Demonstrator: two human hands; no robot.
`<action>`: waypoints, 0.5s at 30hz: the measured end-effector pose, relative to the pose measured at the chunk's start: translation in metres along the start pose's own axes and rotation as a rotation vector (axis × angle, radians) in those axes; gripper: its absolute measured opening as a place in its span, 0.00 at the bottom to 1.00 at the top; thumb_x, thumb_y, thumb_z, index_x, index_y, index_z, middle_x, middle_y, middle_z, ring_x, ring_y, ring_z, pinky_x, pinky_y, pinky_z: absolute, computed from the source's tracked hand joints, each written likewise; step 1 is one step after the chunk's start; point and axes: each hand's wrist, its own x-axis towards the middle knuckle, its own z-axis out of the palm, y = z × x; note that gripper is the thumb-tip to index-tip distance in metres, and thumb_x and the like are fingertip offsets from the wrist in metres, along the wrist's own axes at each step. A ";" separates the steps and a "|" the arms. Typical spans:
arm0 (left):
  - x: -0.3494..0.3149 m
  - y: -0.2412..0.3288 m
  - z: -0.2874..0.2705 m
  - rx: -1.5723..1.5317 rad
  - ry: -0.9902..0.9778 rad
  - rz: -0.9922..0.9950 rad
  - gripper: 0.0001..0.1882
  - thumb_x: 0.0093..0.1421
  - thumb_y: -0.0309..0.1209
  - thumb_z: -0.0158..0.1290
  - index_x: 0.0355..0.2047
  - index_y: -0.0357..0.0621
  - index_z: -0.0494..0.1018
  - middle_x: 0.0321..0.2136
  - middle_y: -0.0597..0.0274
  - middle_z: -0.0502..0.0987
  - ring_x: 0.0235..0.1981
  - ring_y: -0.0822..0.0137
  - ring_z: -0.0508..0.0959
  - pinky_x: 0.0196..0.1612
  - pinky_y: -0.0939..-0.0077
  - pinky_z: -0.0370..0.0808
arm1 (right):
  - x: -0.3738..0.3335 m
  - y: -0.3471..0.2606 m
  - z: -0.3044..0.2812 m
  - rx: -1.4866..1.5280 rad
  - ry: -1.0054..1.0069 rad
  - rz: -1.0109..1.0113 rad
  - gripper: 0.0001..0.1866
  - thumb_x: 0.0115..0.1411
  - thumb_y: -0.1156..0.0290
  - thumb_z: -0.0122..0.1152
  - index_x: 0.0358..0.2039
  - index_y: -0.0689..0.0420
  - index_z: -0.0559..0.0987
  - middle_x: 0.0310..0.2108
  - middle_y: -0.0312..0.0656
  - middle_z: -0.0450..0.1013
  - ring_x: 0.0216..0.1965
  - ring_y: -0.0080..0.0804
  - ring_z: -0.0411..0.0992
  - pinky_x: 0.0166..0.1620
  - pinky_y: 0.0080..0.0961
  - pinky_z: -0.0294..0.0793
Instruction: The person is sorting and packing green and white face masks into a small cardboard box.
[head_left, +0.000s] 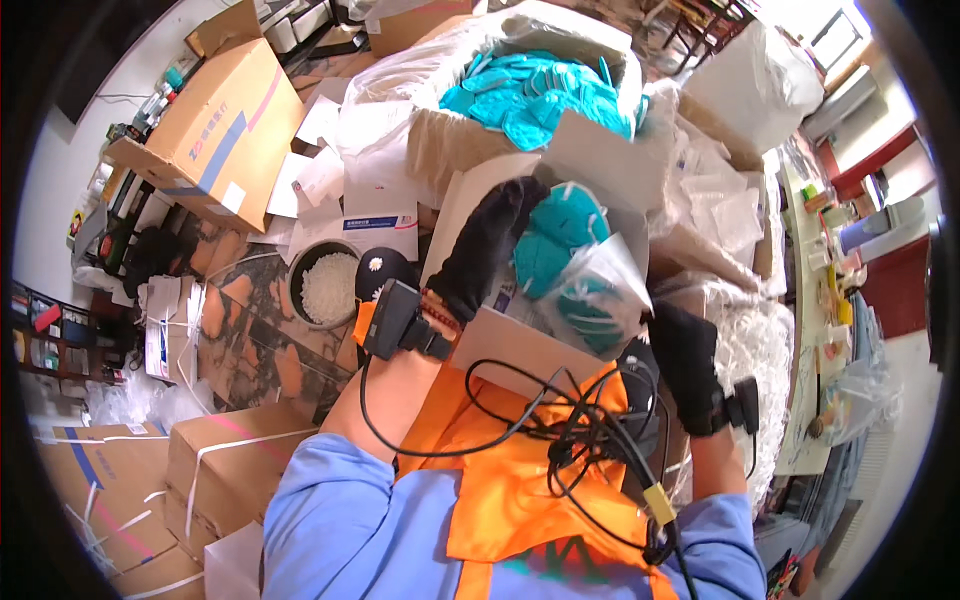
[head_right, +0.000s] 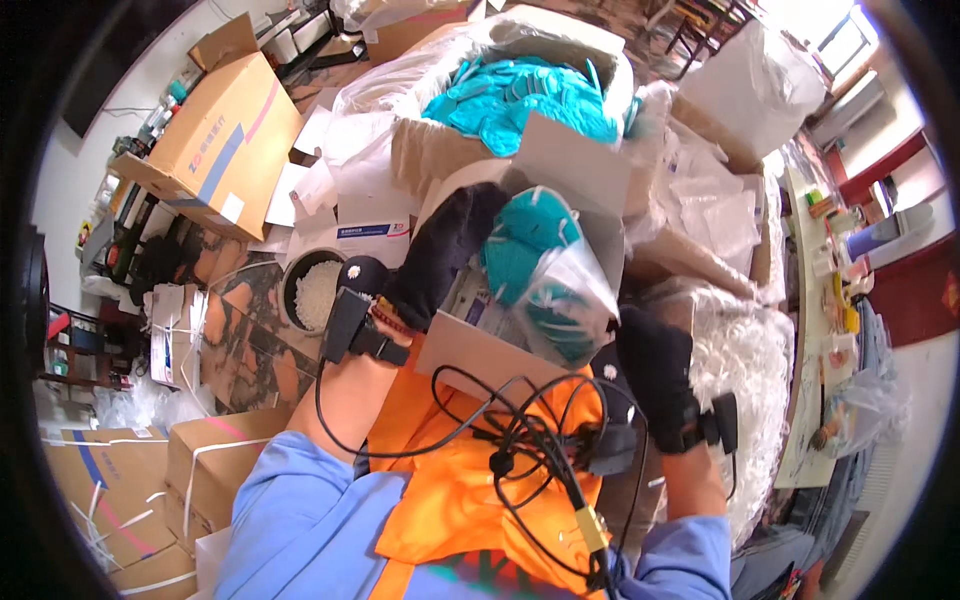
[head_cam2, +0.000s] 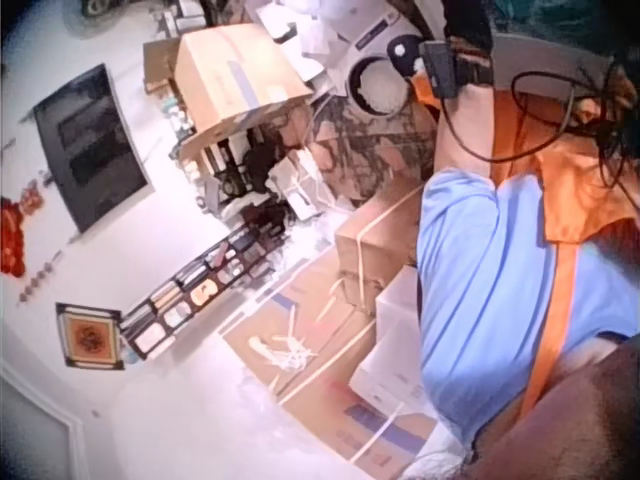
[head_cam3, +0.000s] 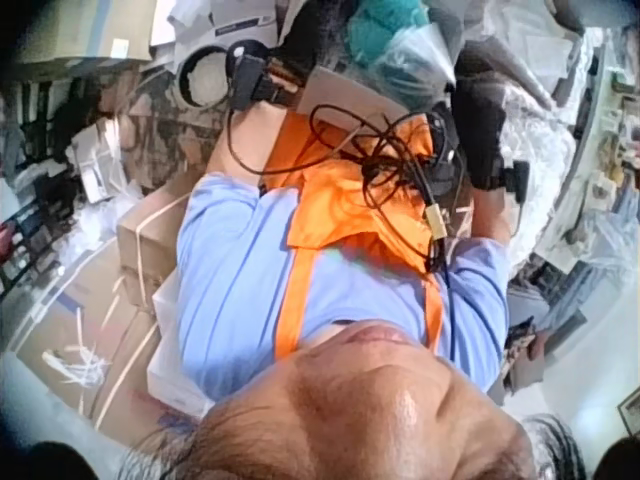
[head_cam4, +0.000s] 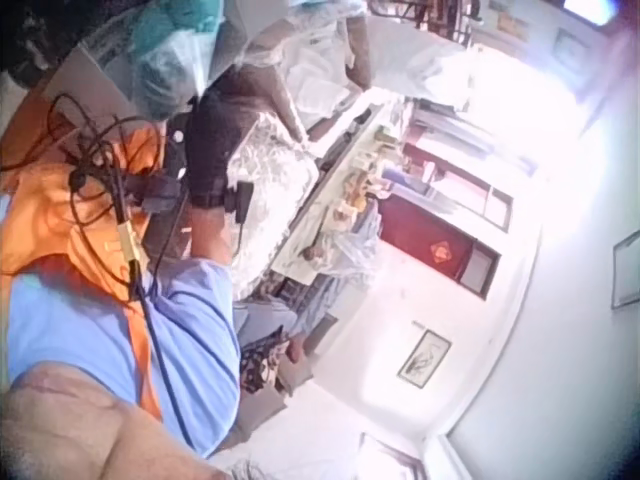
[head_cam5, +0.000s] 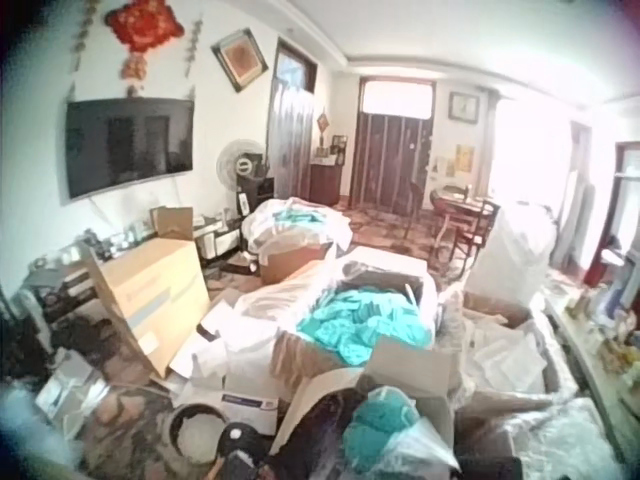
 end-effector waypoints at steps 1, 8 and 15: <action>0.004 -0.001 -0.004 0.033 -0.016 0.013 0.23 0.71 0.40 0.39 0.59 0.36 0.62 0.58 0.54 0.67 0.61 0.63 0.66 0.65 0.69 0.60 | 0.006 -0.010 -0.007 -0.037 0.063 0.006 0.05 0.54 0.76 0.59 0.31 0.53 0.80 0.23 0.45 0.75 0.25 0.44 0.75 0.27 0.33 0.72; 0.007 -0.012 -0.014 0.481 -0.081 0.075 0.19 0.69 0.33 0.41 0.57 0.37 0.65 0.55 0.57 0.70 0.58 0.66 0.68 0.61 0.72 0.63 | -0.009 0.000 -0.010 -0.040 0.017 0.046 0.09 0.55 0.75 0.58 0.36 0.52 0.81 0.26 0.45 0.77 0.27 0.44 0.77 0.28 0.34 0.74; 0.001 -0.013 -0.003 0.573 -0.002 0.000 0.23 0.57 0.14 0.45 0.54 0.38 0.68 0.52 0.59 0.74 0.53 0.68 0.72 0.57 0.76 0.67 | 0.000 0.025 -0.012 0.130 -0.017 0.175 0.06 0.57 0.78 0.58 0.35 0.58 0.80 0.24 0.46 0.76 0.25 0.39 0.77 0.29 0.28 0.73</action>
